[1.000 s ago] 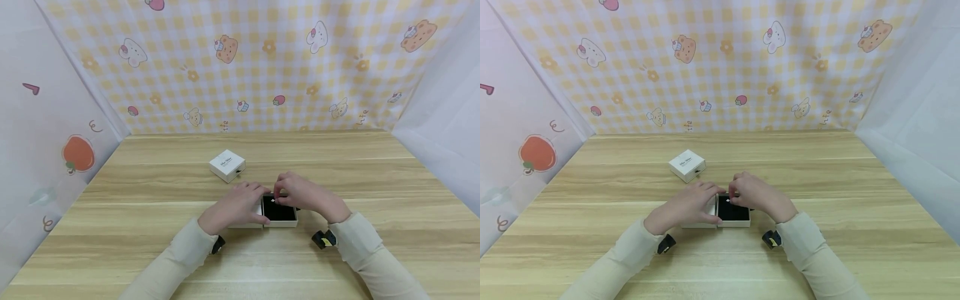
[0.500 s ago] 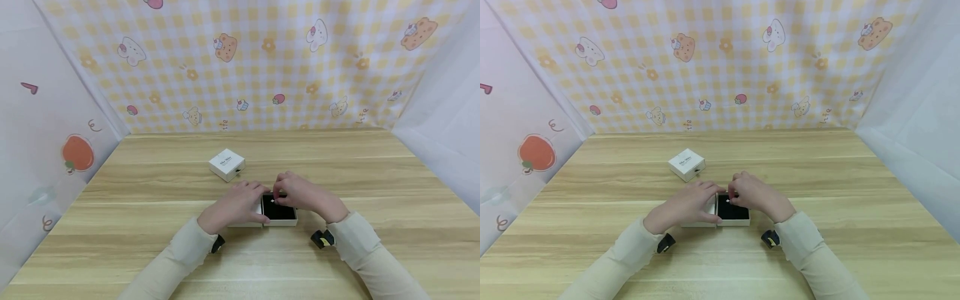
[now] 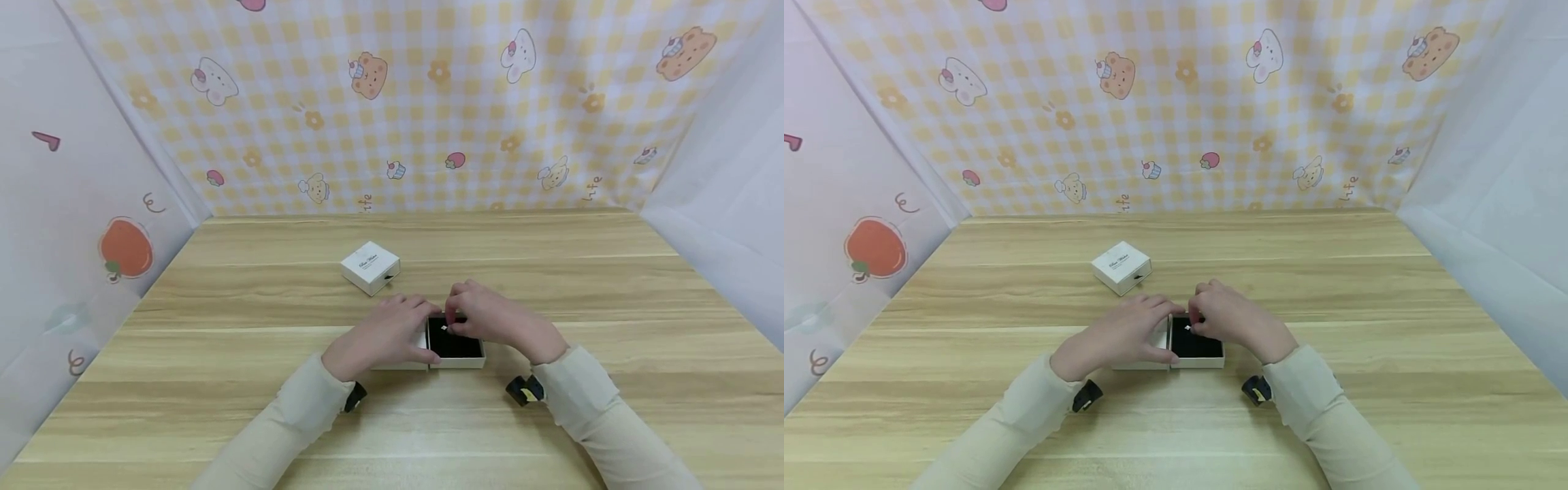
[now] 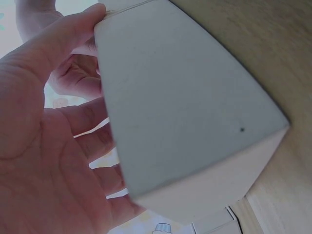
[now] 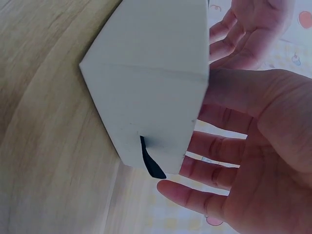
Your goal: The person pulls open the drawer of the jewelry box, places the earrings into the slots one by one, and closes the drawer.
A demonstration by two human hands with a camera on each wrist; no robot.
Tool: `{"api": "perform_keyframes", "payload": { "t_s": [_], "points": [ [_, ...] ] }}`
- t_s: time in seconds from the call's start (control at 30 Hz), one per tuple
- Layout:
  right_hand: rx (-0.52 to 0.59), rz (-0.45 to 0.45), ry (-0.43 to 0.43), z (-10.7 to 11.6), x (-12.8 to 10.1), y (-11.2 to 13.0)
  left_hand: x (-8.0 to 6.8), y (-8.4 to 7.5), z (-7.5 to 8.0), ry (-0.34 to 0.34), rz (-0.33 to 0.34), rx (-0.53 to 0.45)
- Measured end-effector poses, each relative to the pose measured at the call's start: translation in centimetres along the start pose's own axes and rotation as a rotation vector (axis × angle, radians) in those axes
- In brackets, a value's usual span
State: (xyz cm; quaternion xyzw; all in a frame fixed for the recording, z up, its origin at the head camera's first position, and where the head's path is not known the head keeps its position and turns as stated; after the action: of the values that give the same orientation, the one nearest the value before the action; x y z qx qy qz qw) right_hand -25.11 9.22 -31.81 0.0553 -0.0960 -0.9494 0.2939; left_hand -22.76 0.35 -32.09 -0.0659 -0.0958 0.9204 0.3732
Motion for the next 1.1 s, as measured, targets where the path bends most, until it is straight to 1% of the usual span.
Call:
{"api": "perform_keyframes", "payload": {
  "t_s": [0.2,0.37,0.63,0.87,1.1],
  "points": [
    [0.011,-0.016,0.013,0.02,-0.07,-0.15,0.07,-0.07,0.01,0.001,-0.001,-0.005],
    [0.024,-0.016,0.006,0.24,-0.14,-0.12,-0.01,-0.12,0.08,0.003,-0.002,-0.012],
    [0.004,0.044,-0.044,0.41,0.01,0.37,0.02,-0.01,0.10,-0.002,-0.007,-0.016],
    [0.002,0.041,-0.050,0.31,0.17,0.28,-0.02,-0.12,0.27,-0.013,-0.018,-0.014],
    [0.012,0.037,-0.046,0.06,0.23,0.35,-0.05,-0.10,0.26,-0.008,-0.012,-0.020]
  ]
}}
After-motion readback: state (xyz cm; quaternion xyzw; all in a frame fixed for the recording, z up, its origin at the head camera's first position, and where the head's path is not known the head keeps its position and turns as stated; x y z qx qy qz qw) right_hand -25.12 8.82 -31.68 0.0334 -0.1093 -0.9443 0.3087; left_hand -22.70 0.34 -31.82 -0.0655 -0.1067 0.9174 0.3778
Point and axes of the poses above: each hand's wrist, its own x-axis towards the middle knuckle, its own z-axis out of the back of the hand, y = z × x, the point moved 8 cm from there along x, towards the middle knuckle, and after that the axes turned 6 degrees about -z, right-handed, at the moved point
